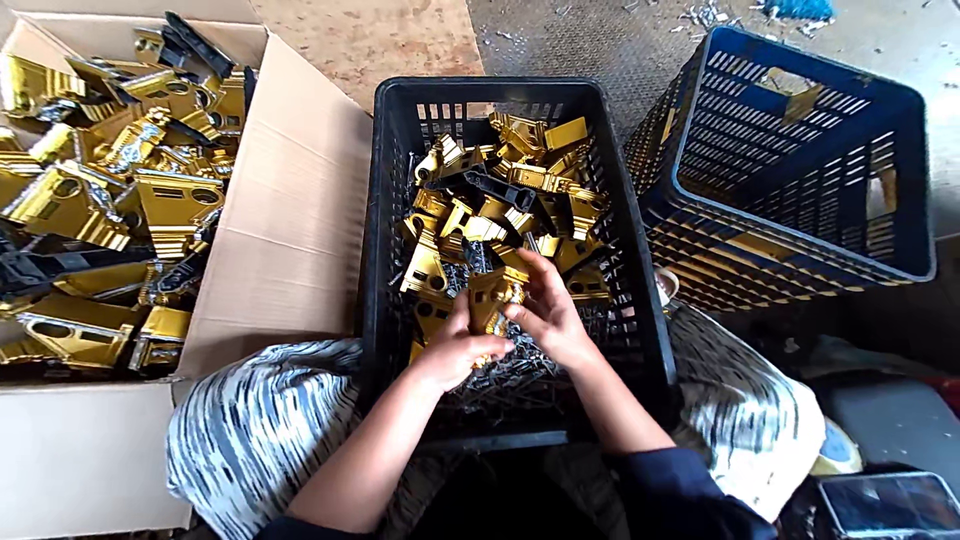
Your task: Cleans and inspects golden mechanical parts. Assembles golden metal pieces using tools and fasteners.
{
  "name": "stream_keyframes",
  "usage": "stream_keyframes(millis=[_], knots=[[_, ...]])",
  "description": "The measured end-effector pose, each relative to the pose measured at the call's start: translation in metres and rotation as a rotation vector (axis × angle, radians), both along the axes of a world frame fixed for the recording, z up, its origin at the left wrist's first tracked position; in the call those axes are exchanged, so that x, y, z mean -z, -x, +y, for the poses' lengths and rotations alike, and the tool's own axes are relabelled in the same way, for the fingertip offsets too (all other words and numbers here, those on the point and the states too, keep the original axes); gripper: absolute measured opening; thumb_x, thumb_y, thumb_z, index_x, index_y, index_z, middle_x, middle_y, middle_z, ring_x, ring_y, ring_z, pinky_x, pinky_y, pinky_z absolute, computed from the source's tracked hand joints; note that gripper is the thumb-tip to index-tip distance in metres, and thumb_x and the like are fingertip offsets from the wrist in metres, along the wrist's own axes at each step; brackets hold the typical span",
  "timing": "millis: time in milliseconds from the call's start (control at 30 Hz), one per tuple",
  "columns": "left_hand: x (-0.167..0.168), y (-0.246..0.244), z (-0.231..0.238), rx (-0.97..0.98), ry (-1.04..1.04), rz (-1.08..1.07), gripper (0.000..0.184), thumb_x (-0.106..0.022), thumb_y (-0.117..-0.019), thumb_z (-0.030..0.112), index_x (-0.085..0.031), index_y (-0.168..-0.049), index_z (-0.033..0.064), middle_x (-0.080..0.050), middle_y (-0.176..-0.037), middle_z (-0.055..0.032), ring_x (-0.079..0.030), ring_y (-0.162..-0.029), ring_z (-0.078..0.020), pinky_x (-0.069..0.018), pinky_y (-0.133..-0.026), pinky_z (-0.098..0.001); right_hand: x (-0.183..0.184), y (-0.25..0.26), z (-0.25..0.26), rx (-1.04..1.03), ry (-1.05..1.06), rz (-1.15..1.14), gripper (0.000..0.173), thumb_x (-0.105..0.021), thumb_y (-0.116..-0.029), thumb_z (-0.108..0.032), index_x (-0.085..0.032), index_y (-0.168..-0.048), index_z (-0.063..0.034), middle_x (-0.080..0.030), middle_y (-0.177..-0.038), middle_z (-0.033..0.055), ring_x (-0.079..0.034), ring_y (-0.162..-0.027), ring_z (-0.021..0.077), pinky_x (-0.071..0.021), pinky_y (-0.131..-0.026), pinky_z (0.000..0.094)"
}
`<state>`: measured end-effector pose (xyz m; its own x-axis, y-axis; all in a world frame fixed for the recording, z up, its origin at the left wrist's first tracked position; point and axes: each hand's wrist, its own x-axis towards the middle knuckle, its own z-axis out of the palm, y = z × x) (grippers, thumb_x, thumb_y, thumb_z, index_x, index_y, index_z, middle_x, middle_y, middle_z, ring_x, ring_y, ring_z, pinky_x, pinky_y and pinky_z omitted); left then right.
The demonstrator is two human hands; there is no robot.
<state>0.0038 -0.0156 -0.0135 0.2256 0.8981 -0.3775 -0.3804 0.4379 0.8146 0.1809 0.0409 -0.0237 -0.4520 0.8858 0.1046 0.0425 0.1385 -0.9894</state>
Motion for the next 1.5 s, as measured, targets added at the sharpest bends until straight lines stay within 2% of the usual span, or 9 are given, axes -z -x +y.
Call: stream_keyframes(millis=[133, 300, 467, 600, 800, 1100, 1267, 1333, 1500], knots=[[-0.013, 0.018, 0.013, -0.348, 0.031, 0.023, 0.076, -0.069, -0.09, -0.003, -0.028, -0.151, 0.0177, -0.062, -0.106, -0.011, -0.065, -0.078, -0.0184, -0.0587, -0.07, -0.0332, 0.022, -0.015, 0.026, -0.224, -0.017, -0.787, 0.033, -0.076, -0.0931, -0.023, -0.073, -0.124, -0.0109, -0.069, -0.122, 0.0156, -0.067, -0.111, 0.0324, -0.054, -0.096, 0.0561], [-0.017, 0.027, 0.02, -0.507, 0.07, -0.112, 0.048, -0.056, -0.1038, 0.041, -0.038, -0.145, 0.0245, -0.062, -0.105, -0.0079, -0.067, -0.081, -0.0182, -0.0589, -0.068, -0.0318, 0.053, 0.019, 0.016, -0.39, 0.026, -1.412, 0.031, -0.061, -0.0993, -0.026, -0.073, -0.122, -0.0075, -0.061, -0.137, 0.0205, -0.057, -0.128, 0.044, -0.0471, -0.1, 0.0672], [-0.023, 0.025, 0.017, -0.592, 0.152, -0.049, 0.048, -0.043, -0.1066, 0.05, -0.041, -0.148, 0.0249, -0.064, -0.113, -0.0091, -0.067, -0.088, -0.0205, -0.0585, -0.072, -0.0363, 0.004, -0.006, 0.013, -0.1, -0.106, -0.98, 0.021, -0.064, -0.0997, -0.019, -0.077, -0.109, -0.007, -0.074, -0.113, 0.0161, -0.067, -0.113, 0.0367, -0.0502, -0.098, 0.062], [-0.019, 0.025, 0.01, -0.514, 0.043, 0.072, 0.048, -0.044, -0.1083, 0.044, -0.041, -0.152, 0.0245, -0.061, -0.132, -0.007, -0.065, -0.113, -0.0218, -0.0571, -0.092, -0.0444, -0.002, -0.041, -0.003, 0.17, -0.043, -0.447, 0.014, -0.068, -0.0971, -0.016, -0.078, -0.103, -0.0082, -0.076, -0.086, 0.0008, -0.071, -0.076, 0.0075, -0.0605, -0.073, 0.0312], [-0.012, 0.009, 0.006, -0.241, -0.039, 0.166, 0.036, -0.039, -0.1105, 0.035, -0.053, -0.139, 0.0178, -0.069, -0.116, -0.0061, -0.068, -0.102, -0.0174, -0.0586, -0.088, -0.0374, 0.002, -0.026, -0.027, 0.369, 0.088, -0.054, 0.012, -0.067, -0.0951, -0.005, -0.077, -0.103, -0.0027, -0.075, -0.088, 0.0024, -0.068, -0.077, 0.0067, -0.0576, -0.072, 0.0253], [0.003, 0.003, 0.002, 0.018, -0.099, 0.443, 0.035, -0.051, -0.1078, 0.026, -0.057, -0.133, 0.0035, -0.065, -0.121, -0.011, -0.063, -0.111, -0.0144, -0.0516, -0.099, -0.0363, 0.001, -0.015, -0.034, 0.113, -0.182, -0.854, 0.022, -0.071, -0.0882, -0.027, -0.077, -0.089, -0.0057, -0.074, -0.089, 0.0119, -0.066, -0.1, 0.0365, -0.0499, -0.088, 0.0587], [0.006, 0.011, 0.008, -0.187, -0.219, 0.655, 0.025, -0.052, -0.1074, 0.025, -0.065, -0.122, 0.0082, -0.068, -0.103, -0.0048, -0.064, -0.096, -0.0113, -0.0533, -0.088, -0.0365, -0.008, -0.035, -0.019, 0.077, 0.111, -0.618, 0.017, -0.069, -0.095, -0.018, -0.075, -0.106, -0.0055, -0.075, -0.091, 0.0062, -0.07, -0.078, 0.016, -0.0587, -0.075, 0.0396], [0.004, 0.015, 0.012, -0.193, -0.249, 0.79, 0.025, -0.054, -0.107, 0.025, -0.066, -0.122, 0.0094, -0.069, -0.099, -0.0037, -0.065, -0.089, -0.01, -0.0542, -0.081, -0.0346, -0.012, -0.04, -0.016, 0.112, 0.254, -0.347, 0.016, -0.069, -0.095, -0.009, -0.069, -0.11, -0.0025, -0.07, -0.079, 0.0032, -0.062, -0.058, 0.0081, -0.0548, -0.056, 0.0253], [0.005, 0.013, 0.01, -0.151, -0.232, 0.769, 0.022, -0.055, -0.1063, 0.023, -0.068, -0.118, 0.0089, -0.07, -0.098, -0.0026, -0.066, -0.088, -0.0076, -0.0551, -0.083, -0.032, -0.015, -0.036, -0.014, 0.241, 0.12, -0.001, 0.017, -0.065, -0.0976, -0.009, -0.075, -0.111, -0.0052, -0.061, -0.066, -0.0026, -0.047, -0.049, 0.0026, -0.0427, -0.048, 0.0201]])
